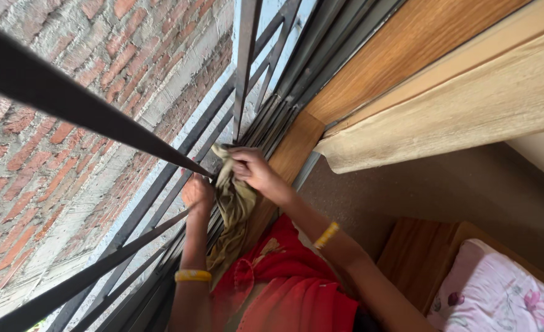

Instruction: The person cleans a window track by hand using a cloth, moving the cloth along the metal grooves and wiping the surrounding wooden frame.

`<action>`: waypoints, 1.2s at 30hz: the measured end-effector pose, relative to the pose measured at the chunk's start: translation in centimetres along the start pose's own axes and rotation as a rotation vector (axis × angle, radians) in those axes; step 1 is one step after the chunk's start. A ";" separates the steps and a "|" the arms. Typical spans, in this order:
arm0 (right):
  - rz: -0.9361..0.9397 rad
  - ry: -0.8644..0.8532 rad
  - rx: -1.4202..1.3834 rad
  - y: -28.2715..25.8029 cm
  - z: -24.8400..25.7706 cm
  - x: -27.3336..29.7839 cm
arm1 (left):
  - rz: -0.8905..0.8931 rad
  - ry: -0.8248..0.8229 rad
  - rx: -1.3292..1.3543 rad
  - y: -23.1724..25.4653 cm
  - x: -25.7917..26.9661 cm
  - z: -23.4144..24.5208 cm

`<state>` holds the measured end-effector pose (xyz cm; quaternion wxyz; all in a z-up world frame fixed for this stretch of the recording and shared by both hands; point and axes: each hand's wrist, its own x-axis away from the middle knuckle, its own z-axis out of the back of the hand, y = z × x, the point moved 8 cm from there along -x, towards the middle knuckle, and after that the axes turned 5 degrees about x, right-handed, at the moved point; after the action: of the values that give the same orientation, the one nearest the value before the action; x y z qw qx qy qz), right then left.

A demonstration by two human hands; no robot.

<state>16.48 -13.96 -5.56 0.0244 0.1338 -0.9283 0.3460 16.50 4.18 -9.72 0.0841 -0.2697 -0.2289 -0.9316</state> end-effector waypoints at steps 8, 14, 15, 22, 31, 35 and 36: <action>0.213 0.342 -0.018 -9.6 9.1 13.2 | -0.789 0.877 0.042 5.5 14.8 -0.4; 0.238 0.482 0.083 -7.8 8.8 12.4 | -0.953 0.241 0.115 8.1 15.1 -5.3; 0.271 0.438 0.112 -7.5 8.1 11.8 | -0.949 0.279 0.113 8.2 15.1 -6.0; 0.055 0.291 0.671 -1.4 6.7 6.5 | -0.780 0.425 0.044 6.6 12.7 -8.7; 0.174 0.003 1.875 2.3 8.4 2.5 | -0.563 0.643 0.337 -2.3 14.7 0.3; 0.389 -0.042 2.012 2.0 5.5 2.5 | -0.418 0.646 0.199 -3.9 13.3 1.3; 0.368 -0.056 2.044 2.1 4.6 2.8 | -0.408 0.604 0.150 -3.7 12.7 1.1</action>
<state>13.45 -16.11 -9.97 -0.1756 -0.0452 -0.1987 0.9631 5.31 7.58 -3.44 -0.0201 0.0756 -0.3106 -0.9473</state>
